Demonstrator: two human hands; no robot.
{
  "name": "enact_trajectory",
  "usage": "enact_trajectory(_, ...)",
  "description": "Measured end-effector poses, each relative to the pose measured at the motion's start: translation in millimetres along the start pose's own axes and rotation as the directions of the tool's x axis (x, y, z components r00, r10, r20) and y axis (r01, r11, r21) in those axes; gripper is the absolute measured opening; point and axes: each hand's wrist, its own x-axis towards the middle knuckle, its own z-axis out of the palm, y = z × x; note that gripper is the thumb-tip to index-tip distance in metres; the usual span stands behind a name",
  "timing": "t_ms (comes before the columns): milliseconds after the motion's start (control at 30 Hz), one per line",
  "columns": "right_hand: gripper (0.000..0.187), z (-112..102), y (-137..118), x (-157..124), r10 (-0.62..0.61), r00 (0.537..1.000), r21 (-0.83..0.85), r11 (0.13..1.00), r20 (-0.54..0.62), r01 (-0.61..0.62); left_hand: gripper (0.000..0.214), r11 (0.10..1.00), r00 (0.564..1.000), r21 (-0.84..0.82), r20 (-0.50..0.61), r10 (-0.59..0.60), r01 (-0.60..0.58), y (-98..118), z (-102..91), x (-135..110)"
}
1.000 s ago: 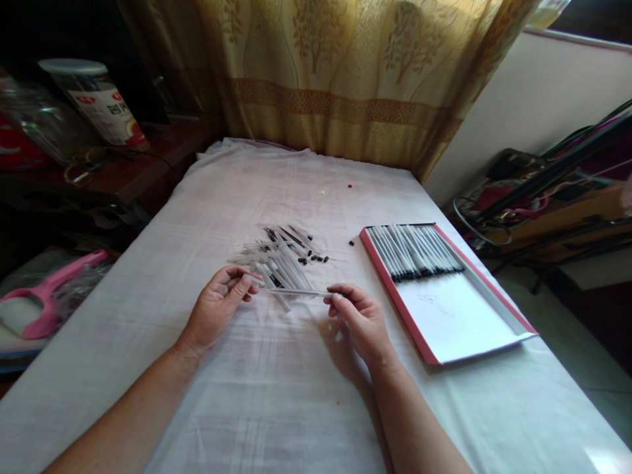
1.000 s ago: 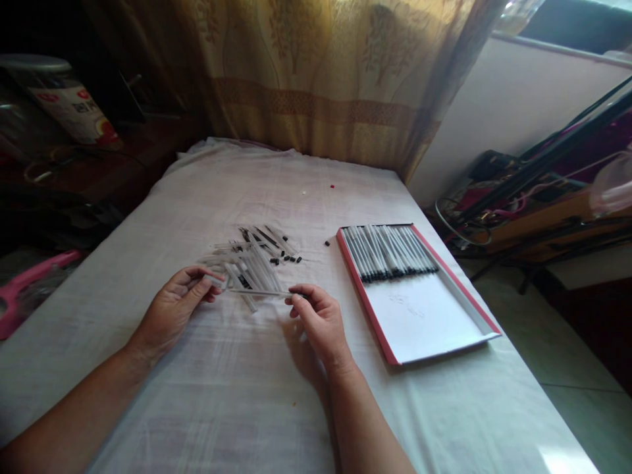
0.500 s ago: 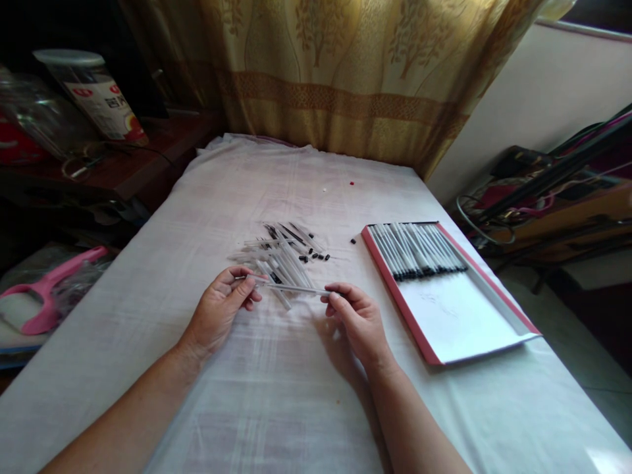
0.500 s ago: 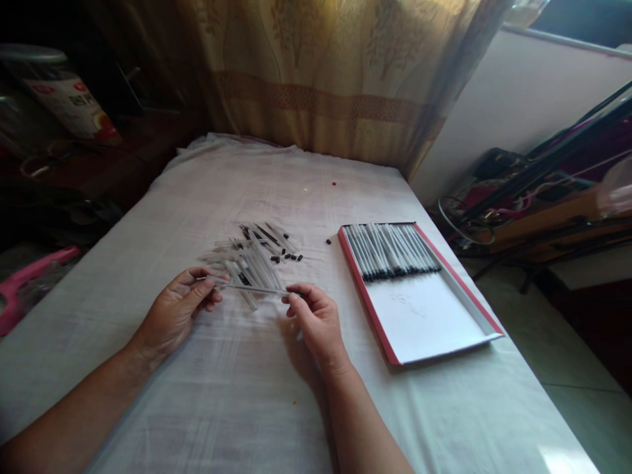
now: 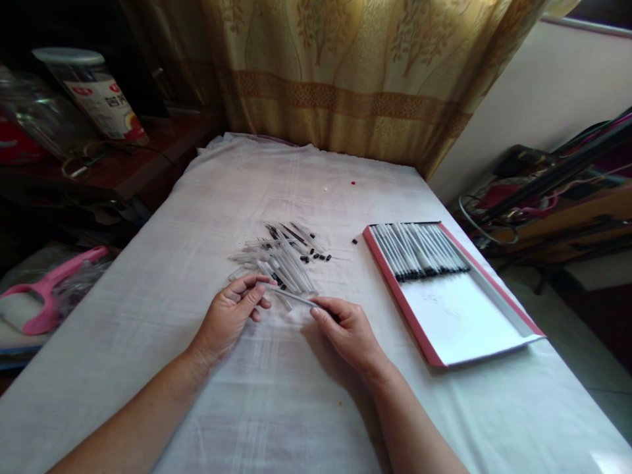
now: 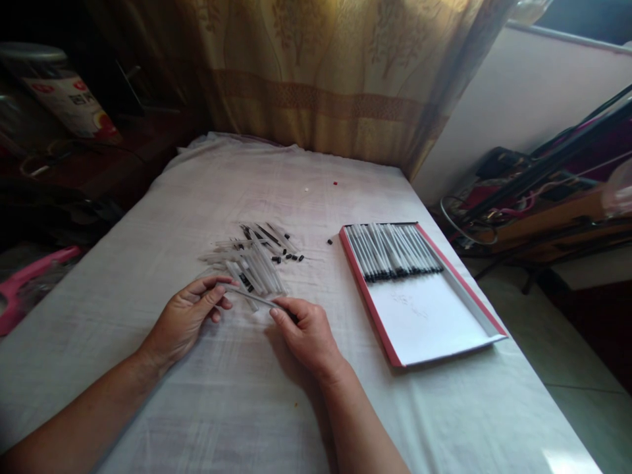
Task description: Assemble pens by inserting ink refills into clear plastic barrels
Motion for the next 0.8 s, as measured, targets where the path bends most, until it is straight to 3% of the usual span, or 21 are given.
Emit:
enact_trajectory(367,0.021,-2.3,9.1,1.4,-0.114,0.993,-0.099,0.989,0.008,0.114,0.043,0.995,0.998,0.096,0.046,-0.033,0.029,0.9,1.7,-0.2)
enact_trajectory(800,0.023,1.6,8.7,2.3,-0.152,0.988,-0.146,0.978,-0.006,0.149,0.047,0.987,0.997,0.151,0.049,-0.063,0.055,3.9,-0.1,1.4)
